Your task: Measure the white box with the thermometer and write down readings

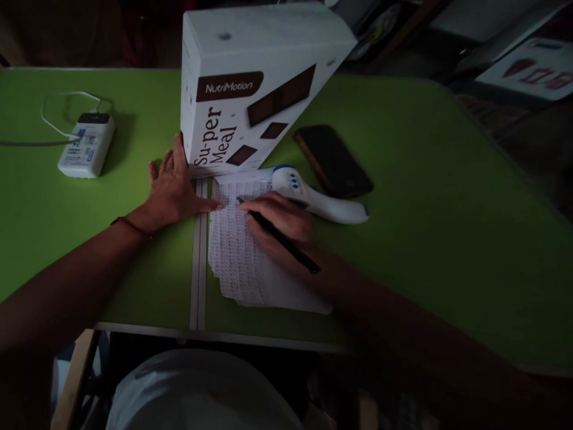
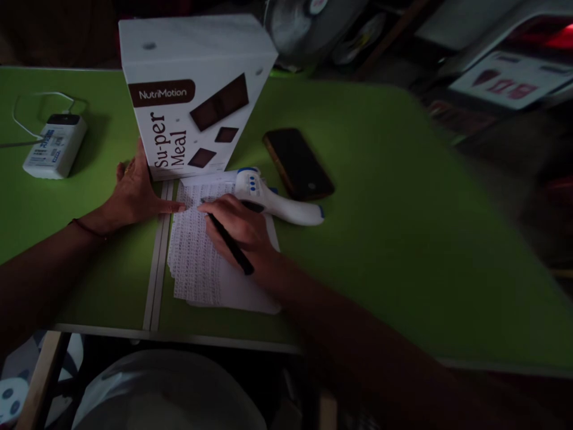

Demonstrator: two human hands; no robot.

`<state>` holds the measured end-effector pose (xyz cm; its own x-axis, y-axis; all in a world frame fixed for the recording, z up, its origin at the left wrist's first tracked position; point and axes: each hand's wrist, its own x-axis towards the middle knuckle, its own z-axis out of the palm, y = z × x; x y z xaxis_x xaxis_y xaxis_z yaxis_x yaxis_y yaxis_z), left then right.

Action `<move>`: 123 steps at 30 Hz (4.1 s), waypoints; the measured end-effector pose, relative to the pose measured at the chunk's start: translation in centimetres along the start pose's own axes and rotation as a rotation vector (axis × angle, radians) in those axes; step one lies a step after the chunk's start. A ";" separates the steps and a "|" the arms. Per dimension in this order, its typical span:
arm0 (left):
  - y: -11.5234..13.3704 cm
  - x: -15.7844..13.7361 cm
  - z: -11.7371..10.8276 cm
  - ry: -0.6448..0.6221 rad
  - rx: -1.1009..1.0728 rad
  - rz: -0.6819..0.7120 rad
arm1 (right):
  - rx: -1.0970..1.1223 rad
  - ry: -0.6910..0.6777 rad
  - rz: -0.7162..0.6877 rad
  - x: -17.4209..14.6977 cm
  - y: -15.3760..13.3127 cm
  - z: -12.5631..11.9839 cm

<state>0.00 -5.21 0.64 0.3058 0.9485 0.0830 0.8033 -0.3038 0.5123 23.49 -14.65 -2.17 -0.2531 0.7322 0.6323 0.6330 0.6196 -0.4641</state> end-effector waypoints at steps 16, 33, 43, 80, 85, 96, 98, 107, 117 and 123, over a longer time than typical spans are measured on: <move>-0.3 -0.2 0.2 0.018 -0.018 0.004 | 0.097 -0.049 0.107 0.2 -1.0 -0.8; 0.1 0.0 -0.2 -0.001 0.000 -0.004 | 0.350 -0.007 0.479 1.0 -1.1 -0.5; -0.8 0.2 0.1 -0.004 -0.044 0.031 | 0.277 -0.009 0.387 0.9 -0.7 -0.3; -0.2 0.1 -0.2 -0.029 -0.017 0.007 | 0.231 -0.039 0.335 0.8 -0.6 -0.3; -0.6 0.2 -0.1 -0.008 -0.041 0.022 | 0.219 -0.019 0.336 0.7 -0.7 -0.1; -0.4 0.1 -0.1 0.000 -0.035 0.019 | -0.034 -0.096 0.126 0.2 -1.1 -0.8; -0.6 0.2 0.0 -0.007 -0.032 0.017 | -0.070 -0.090 0.096 0.3 -0.8 -0.9; -0.1 0.1 -0.2 -0.016 -0.022 0.009 | 0.349 -0.069 0.471 0.8 -1.6 -1.0; -1.5 0.4 0.5 0.017 -0.039 0.066 | 0.332 -0.082 0.422 0.6 -0.5 -0.7; -2.7 0.6 0.6 0.071 -0.177 0.121 | 0.073 -0.173 0.075 0.1 -0.5 -0.8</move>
<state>-1.69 -3.82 -1.24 0.3526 0.9121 0.2094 0.6590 -0.4008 0.6365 23.74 -15.09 -1.38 -0.3330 0.8108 0.4813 0.6018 0.5757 -0.5536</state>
